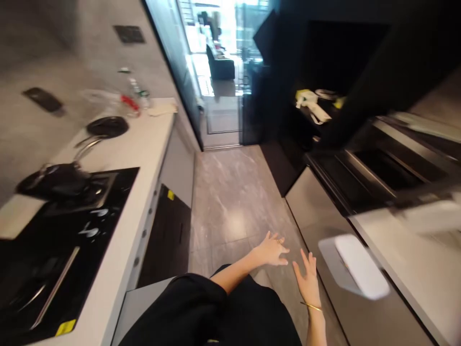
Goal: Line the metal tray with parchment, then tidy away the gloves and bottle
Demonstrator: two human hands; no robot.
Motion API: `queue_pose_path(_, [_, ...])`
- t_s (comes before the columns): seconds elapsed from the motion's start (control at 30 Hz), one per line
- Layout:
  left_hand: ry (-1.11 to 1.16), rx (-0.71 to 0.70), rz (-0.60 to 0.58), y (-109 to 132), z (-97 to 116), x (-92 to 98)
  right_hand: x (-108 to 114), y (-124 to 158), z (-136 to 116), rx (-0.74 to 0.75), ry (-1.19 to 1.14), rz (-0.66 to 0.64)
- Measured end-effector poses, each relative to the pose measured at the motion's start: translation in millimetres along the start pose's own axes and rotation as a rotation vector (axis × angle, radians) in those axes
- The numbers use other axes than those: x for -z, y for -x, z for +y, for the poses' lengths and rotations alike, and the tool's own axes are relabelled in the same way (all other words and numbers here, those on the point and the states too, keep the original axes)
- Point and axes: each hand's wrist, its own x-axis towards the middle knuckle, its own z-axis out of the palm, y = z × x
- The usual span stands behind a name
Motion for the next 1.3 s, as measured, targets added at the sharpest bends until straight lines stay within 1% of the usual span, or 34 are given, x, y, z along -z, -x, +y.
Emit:
queue_pose_path(0.03, [0.036, 0.069, 0.076, 12, -31, 14.1, -13, -29, -13, 0.062, 0.015, -0.058])
queue_pose_path(0.1, [0.109, 0.266, 0.201, 36, -91, 34.6, -35, -85, -25, 0.133, 0.054, -0.14])
queue_pose_path(0.17, [0.197, 0.472, 0.296, 55, -146, 48.9, -55, -139, -22, 0.154, 0.098, -0.19])
queue_pose_path(0.2, [0.248, 0.547, 0.34, 60, -171, 56.0, -65, -166, -18, 0.158, 0.119, -0.204])
queue_pose_path(0.23, [0.304, 0.597, 0.387, 61, -193, 64.3, -75, -193, -13, 0.163, 0.137, -0.215])
queue_pose_path(0.3, [0.418, 0.633, 0.498, 54, -231, 87.6, -95, -248, -10, 0.193, 0.155, -0.23])
queue_pose_path(0.33, [0.467, 0.627, 0.559, 46, -247, 103.0, -105, -276, -14, 0.215, 0.154, -0.242])
queue_pose_path(0.37, [0.506, 0.614, 0.621, 36, -261, 120.5, -115, -304, -24, 0.24, 0.146, -0.261])
queue_pose_path(0.4, [0.536, 0.6, 0.682, 27, -274, 139.2, -124, -334, -39, 0.269, 0.133, -0.29])
queue_pose_path(0.47, [0.576, 0.594, 0.798, 12, -300, 176.6, -144, -394, -84, 0.338, 0.111, -0.361])
queue_pose_path(0.53, [0.584, 0.645, 0.89, 7, -327, 207.8, -165, -455, -147, 0.424, 0.109, -0.427])
queue_pose_path(0.6, [0.565, 0.752, 0.958, 10, -358, 228.5, -192, -511, -217, 0.536, 0.113, -0.49])
queue_pose_path(0.67, [0.546, 0.874, 0.998, 17, -392, 240.4, -227, -558, -286, 0.652, 0.102, -0.558])
queue_pose_path(0.73, [0.546, 0.971, 1.027, 20, -429, 250.2, -268, -595, -346, 0.748, 0.08, -0.617])
queue_pose_path(0.77, [0.553, 1.003, 1.038, 19, -449, 256.8, -290, -610, -371, 0.783, 0.069, -0.638])
queue_pose_path(0.83, [0.568, 1.034, 1.055, 12, -492, 277.9, -334, -635, -413, 0.827, 0.052, -0.665])
queue_pose_path(0.87, [0.574, 1.036, 1.06, 7, -514, 293.3, -356, -645, -431, 0.838, 0.046, -0.68])
queue_pose_path(0.93, [0.578, 1.023, 1.079, -3, -559, 334.3, -396, -665, -465, 0.847, 0.033, -0.716])
queue_pose_path(1.0, [0.584, 0.995, 1.118, -12, -601, 385.6, -430, -687, -499, 0.855, 0.023, -0.755])
queue_pose_path(1.1, [0.627, 0.913, 1.229, -19, -657, 467.3, -471, -725, -555, 0.889, 0.008, -0.802])
queue_pose_path(1.17, [0.726, 0.834, 1.308, -26, -692, 514.9, -498, -756, -594, 0.914, 0.003, -0.823])
queue_pose_path(1.23, [0.914, 0.742, 1.369, -37, -729, 553.1, -528, -793, -632, 0.925, 0.01, -0.84])
queue_pose_path(1.3, [1.108, 0.651, 1.418, -52, -769, 582.3, -564, -833, -668, 0.924, 0.038, -0.85])
